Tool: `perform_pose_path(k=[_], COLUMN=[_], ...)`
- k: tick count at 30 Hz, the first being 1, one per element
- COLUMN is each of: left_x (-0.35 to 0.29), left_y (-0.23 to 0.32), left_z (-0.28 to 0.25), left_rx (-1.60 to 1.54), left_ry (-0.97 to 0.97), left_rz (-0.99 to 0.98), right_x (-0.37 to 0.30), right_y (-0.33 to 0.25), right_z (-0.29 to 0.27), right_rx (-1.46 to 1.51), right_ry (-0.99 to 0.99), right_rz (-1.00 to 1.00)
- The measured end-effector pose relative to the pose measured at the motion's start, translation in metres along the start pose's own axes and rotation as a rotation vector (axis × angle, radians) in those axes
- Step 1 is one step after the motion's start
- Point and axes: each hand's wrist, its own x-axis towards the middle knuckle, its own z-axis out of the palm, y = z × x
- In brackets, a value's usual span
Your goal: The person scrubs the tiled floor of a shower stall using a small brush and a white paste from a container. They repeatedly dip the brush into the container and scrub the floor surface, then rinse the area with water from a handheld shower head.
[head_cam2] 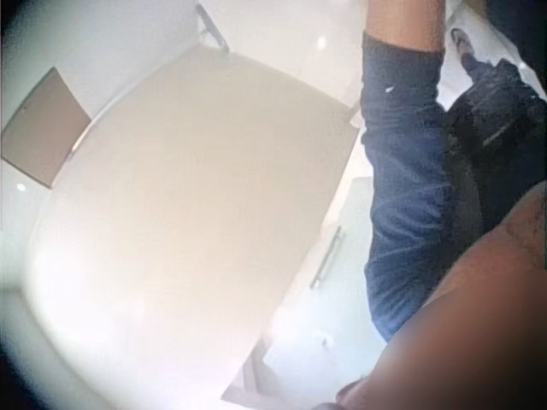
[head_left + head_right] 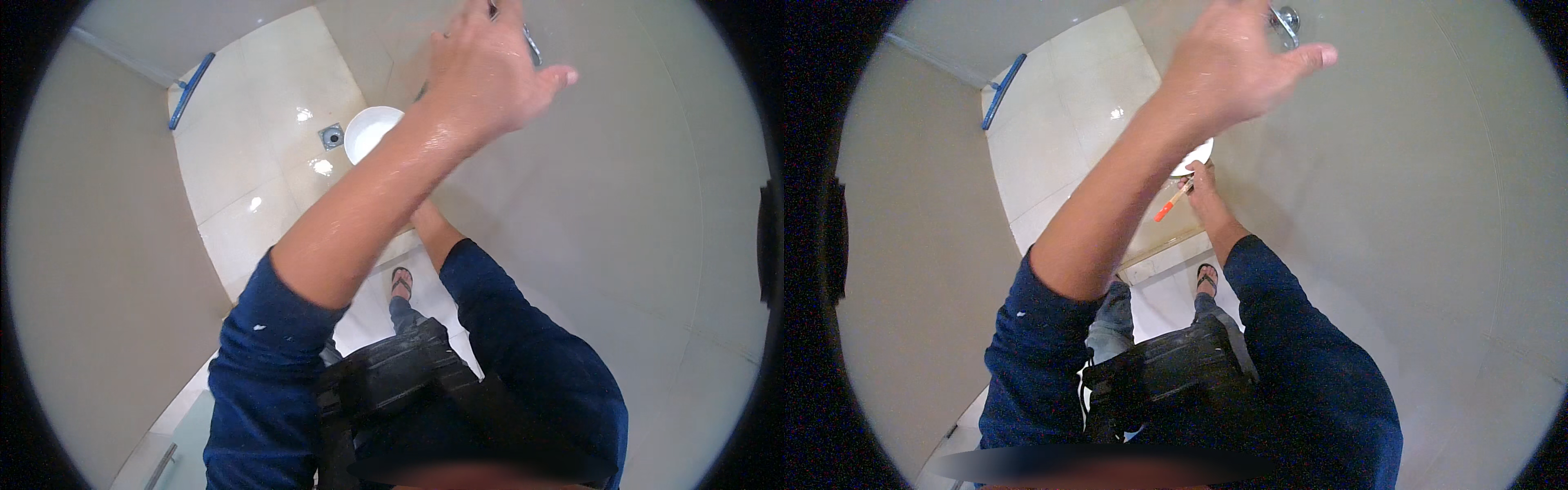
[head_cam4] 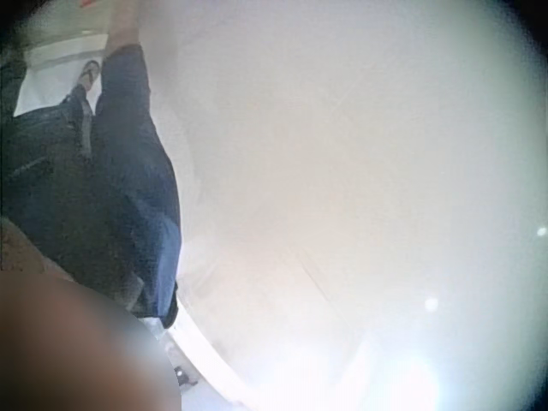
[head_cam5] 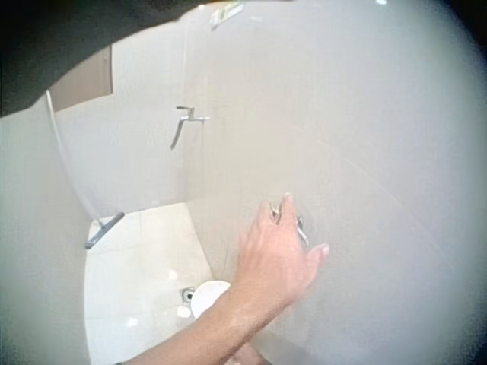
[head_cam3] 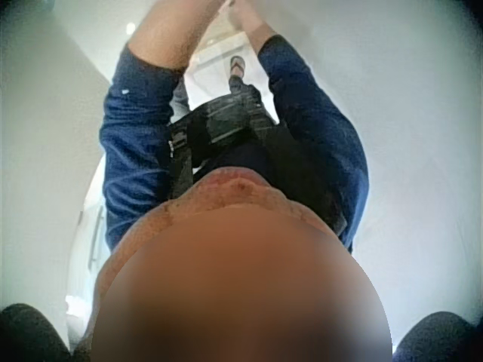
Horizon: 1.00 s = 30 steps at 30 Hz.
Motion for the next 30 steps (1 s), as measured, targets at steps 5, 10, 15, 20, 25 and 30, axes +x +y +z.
perform_pose_path(k=[5,10,15,20,25,30], left_x=[0.033,-0.003,-0.017,0.022,0.025,0.029], left_y=[-0.002,-0.003,-0.012,-0.092,-0.085,-0.040], left_z=[-0.061,-0.051,-0.040,-0.009,0.001,0.003], left_rx=[0.000,0.205,-0.118,-0.560,-0.223,-0.107], left_ry=[-0.779,-0.540,-0.177,-0.477,-0.497,-0.295], left_rz=[0.146,0.260,0.189,0.030,0.103,0.016], right_x=[0.022,0.010,0.002,-0.031,-0.040,-0.038], right_y=[-0.007,-0.007,-0.010,-0.024,-0.031,-0.043], right_z=[-0.027,-0.017,-0.030,0.000,0.002,0.004], right_rx=[-0.003,-0.038,-0.020,-0.075,-0.109,-0.165], right_ry=[-0.111,-0.046,-0.068,-0.117,-0.112,-0.050], right_rz=[0.046,0.017,0.012,0.026,0.002,0.081])
